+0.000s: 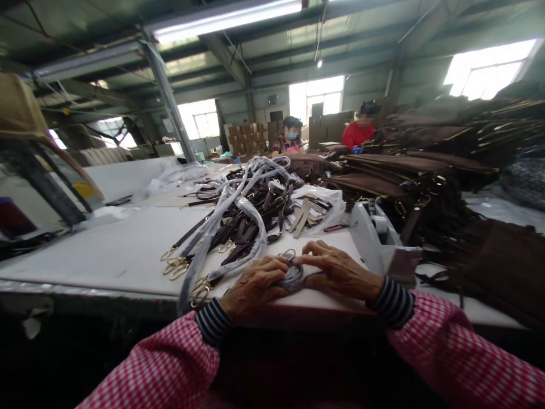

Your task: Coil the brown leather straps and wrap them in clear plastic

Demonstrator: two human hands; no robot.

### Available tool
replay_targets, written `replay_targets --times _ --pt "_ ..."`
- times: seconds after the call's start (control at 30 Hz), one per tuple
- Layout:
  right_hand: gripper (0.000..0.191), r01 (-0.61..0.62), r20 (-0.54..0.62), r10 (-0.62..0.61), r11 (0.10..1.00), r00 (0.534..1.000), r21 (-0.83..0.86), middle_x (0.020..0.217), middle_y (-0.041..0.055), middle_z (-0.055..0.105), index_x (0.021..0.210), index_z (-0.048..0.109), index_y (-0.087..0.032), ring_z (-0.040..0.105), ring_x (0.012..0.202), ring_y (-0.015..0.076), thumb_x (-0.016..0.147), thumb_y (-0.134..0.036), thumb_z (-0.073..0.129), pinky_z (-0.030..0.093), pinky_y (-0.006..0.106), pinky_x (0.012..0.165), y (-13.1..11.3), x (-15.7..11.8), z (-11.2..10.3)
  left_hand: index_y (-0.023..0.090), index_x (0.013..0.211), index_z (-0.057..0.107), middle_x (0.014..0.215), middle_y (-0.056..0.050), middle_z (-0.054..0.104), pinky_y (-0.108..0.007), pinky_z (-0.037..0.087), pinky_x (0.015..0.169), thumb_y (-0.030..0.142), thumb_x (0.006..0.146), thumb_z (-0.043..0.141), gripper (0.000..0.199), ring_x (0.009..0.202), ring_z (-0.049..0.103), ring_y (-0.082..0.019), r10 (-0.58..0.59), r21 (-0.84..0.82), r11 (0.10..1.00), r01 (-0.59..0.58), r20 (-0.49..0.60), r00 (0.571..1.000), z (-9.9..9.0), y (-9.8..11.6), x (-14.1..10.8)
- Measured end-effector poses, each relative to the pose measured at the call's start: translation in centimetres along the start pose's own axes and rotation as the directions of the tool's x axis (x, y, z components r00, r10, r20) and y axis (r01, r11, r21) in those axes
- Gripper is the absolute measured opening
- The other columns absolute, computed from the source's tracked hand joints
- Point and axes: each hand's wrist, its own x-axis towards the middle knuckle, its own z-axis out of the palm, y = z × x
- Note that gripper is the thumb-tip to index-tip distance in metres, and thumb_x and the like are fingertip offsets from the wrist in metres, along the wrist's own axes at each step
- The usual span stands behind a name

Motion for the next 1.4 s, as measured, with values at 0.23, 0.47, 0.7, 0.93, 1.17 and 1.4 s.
replay_targets --times 0.23,0.47,0.7,0.93,1.17,1.4 --pt "0.013 0.073 -0.001 -0.075 0.979 0.997 -0.192 0.102 0.0045 0.066 0.103 0.073 -0.022 0.056 0.091 0.0192 0.102 -0.019 0.060 0.042 0.031 0.077 -0.1 1.6 1.0 0.025 0.114 0.075 0.126 -0.009 0.072 -0.045 0.036 0.119 0.023 0.094 0.070 0.022 0.137 0.054 -0.031 -0.015 -0.037 0.999 0.016 0.018 1.000 -2.1 0.6 0.6" --pt "0.008 0.028 -0.020 -0.031 0.987 0.999 -0.158 0.095 0.0032 0.065 0.093 0.071 -0.020 0.056 0.087 0.0186 0.099 -0.019 0.066 0.040 0.029 0.073 -1.1 1.9 1.3 0.020 0.114 0.071 0.110 -0.011 0.071 -0.055 0.048 0.097 0.033 0.093 0.073 0.025 0.113 0.055 -0.037 -0.159 0.455 0.871 0.183 -0.091 0.983 1.6 2.5 2.3" --pt "0.023 -0.166 -0.088 0.160 0.984 0.983 -0.062 0.093 0.0013 0.069 0.094 0.076 -0.019 0.063 0.080 0.0133 0.104 -0.022 0.056 0.045 0.023 0.074 2.7 4.1 -1.2 0.018 0.089 0.066 0.103 -0.009 0.068 -0.050 0.049 0.093 0.020 0.096 0.067 0.007 0.106 0.053 -0.031 -0.163 0.402 0.884 0.240 -0.217 0.963 3.9 1.4 1.8" --pt "0.031 -0.324 -0.245 0.258 0.901 0.935 -0.288 0.111 0.0122 0.067 0.097 0.073 -0.017 0.061 0.106 0.0221 0.093 0.001 0.048 0.042 0.027 0.076 7.4 8.4 1.0 0.019 0.083 0.061 0.099 -0.007 0.066 -0.049 0.048 0.091 0.014 0.092 0.067 0.012 0.102 0.053 -0.029 -0.161 0.366 0.896 0.250 -0.256 0.953 4.0 1.1 1.5" --pt "0.028 -0.263 -0.310 0.186 0.938 0.932 -0.226 0.104 0.0140 0.068 0.084 0.072 -0.016 0.063 0.091 0.0218 0.091 -0.002 0.048 0.043 0.028 0.070 8.2 9.0 2.8 0.019 0.085 0.062 0.099 -0.005 0.068 -0.046 0.047 0.094 0.017 0.090 0.072 0.011 0.103 0.055 -0.027 -0.178 0.326 0.903 0.278 -0.307 0.935 4.5 0.6 1.3" --pt "0.031 -0.188 -0.583 0.206 0.978 0.786 0.093 0.083 0.0072 0.071 0.080 0.072 -0.019 0.066 0.074 0.0197 0.099 -0.031 0.051 0.051 0.029 0.067 7.4 8.1 1.6 0.020 0.076 0.066 0.090 -0.005 0.065 -0.043 0.041 0.098 0.020 0.081 0.074 0.009 0.100 0.053 -0.027 -0.393 -0.218 0.919 0.328 -0.458 0.798 2.7 1.5 1.9"
